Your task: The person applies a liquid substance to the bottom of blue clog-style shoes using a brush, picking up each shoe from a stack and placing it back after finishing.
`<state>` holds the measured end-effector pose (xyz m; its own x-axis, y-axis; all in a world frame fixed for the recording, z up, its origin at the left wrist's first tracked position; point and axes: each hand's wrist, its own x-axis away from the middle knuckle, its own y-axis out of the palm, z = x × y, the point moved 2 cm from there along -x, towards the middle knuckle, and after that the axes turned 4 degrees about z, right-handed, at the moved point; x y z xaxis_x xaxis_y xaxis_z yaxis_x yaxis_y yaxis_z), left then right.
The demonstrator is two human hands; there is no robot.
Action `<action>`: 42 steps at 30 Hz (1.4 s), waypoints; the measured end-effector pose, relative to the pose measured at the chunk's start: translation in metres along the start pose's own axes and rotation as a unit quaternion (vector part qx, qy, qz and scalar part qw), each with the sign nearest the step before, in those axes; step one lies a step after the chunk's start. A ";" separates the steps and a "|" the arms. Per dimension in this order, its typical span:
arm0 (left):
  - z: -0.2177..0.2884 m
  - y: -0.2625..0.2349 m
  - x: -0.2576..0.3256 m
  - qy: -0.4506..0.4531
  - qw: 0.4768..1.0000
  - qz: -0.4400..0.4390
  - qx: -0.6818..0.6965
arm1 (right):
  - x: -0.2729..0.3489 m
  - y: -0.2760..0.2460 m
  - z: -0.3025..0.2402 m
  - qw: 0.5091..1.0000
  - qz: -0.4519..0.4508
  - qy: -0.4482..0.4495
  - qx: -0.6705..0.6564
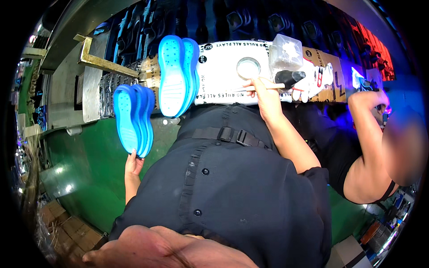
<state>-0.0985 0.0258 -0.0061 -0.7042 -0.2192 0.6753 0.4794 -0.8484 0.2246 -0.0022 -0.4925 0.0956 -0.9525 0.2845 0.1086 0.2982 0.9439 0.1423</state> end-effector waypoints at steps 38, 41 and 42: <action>0.022 0.275 0.016 0.119 0.973 -0.184 -0.068 | 0.005 -0.040 -0.021 0.995 0.050 -0.080 -0.010; 0.018 0.320 0.036 0.214 0.946 -0.211 -0.124 | 0.008 -0.037 -0.031 0.992 0.047 -0.114 -0.027; 0.021 0.327 0.037 0.279 0.917 -0.215 -0.188 | 0.010 -0.030 -0.044 0.991 0.029 -0.132 -0.003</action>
<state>0.0429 -0.2500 0.1069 -0.9943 0.0503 0.0938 -0.0450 -0.9973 0.0576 -0.0179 -0.5251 0.1356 -0.9167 0.3725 -0.1447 0.3520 0.9241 0.1489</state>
